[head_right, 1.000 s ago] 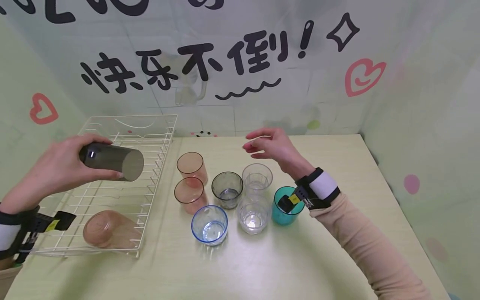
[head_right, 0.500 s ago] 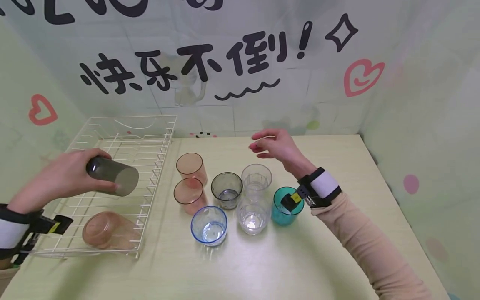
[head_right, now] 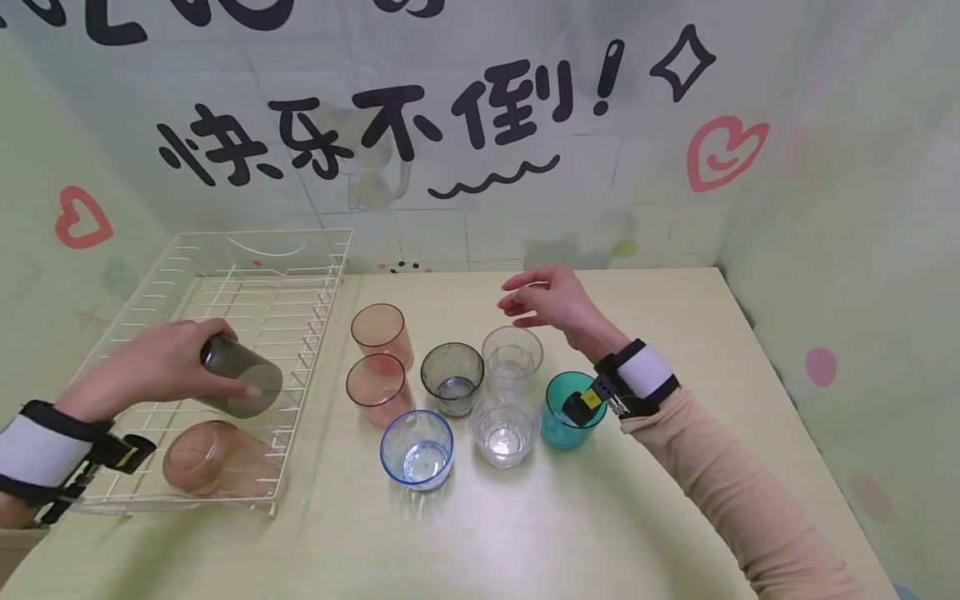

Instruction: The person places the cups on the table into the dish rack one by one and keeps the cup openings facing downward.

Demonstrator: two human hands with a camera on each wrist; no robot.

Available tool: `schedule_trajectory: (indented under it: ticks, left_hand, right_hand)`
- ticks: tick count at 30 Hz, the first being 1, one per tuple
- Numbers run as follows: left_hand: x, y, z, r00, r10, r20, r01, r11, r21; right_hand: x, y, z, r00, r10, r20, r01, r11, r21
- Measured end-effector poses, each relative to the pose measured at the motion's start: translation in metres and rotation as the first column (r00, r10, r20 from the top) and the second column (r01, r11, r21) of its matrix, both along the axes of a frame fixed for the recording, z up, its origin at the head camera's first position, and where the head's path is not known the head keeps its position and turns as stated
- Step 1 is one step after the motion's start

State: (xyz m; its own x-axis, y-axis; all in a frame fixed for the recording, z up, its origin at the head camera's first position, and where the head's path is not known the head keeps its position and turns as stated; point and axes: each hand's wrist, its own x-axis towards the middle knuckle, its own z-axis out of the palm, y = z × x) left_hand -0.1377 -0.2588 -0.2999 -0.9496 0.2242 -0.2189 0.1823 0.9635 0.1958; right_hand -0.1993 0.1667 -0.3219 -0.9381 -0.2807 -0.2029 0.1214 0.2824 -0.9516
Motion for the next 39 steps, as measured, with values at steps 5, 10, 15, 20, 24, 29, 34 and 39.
schedule_trajectory:
  ticks: [5, 10, 15, 20, 24, 29, 34, 39]
  left_hand:
    - [0.001, 0.004, -0.006, 1.0, -0.015, 0.019, 0.015, 1.0, 0.008]
    - [0.002, 0.006, -0.012, 0.999, -0.029, 0.029, 0.029, 1.0, -0.006]
    - [0.002, 0.008, -0.016, 0.998, -0.052, 0.032, 0.053, 0.998, -0.032]
    - [0.003, 0.01, -0.018, 0.997, -0.052, 0.049, 0.055, 0.997, -0.055]
    - [0.005, 0.01, -0.02, 0.997, -0.051, 0.052, 0.054, 0.997, -0.057]
    - [0.006, 0.01, -0.023, 0.995, -0.082, 0.058, 0.085, 0.996, -0.036]
    - [0.007, 0.009, -0.024, 0.992, -0.114, 0.049, 0.115, 0.993, -0.019]
    - [0.006, 0.007, -0.024, 0.991, -0.122, 0.052, 0.122, 0.992, -0.012]
  right_hand:
    - [-0.001, -0.001, -0.001, 1.0, 0.006, 0.005, -0.006, 1.0, -0.004]
    - [-0.001, -0.001, -0.002, 1.0, 0.002, 0.01, -0.002, 1.0, 0.008]
    - [-0.001, 0.0, -0.002, 1.0, 0.0, 0.008, -0.001, 1.0, 0.03]
    - [-0.002, 0.0, -0.003, 1.0, 0.0, 0.006, -0.001, 0.999, 0.04]
    - [-0.002, 0.0, -0.003, 1.0, 0.001, 0.007, -0.002, 0.999, 0.033]
    - [-0.002, 0.0, -0.003, 1.0, 0.001, 0.01, -0.001, 1.0, 0.029]
    - [-0.002, 0.0, -0.002, 1.0, 0.008, 0.006, -0.008, 0.999, 0.032]
    - [-0.001, 0.0, -0.001, 1.0, 0.003, 0.006, -0.003, 0.999, 0.033]
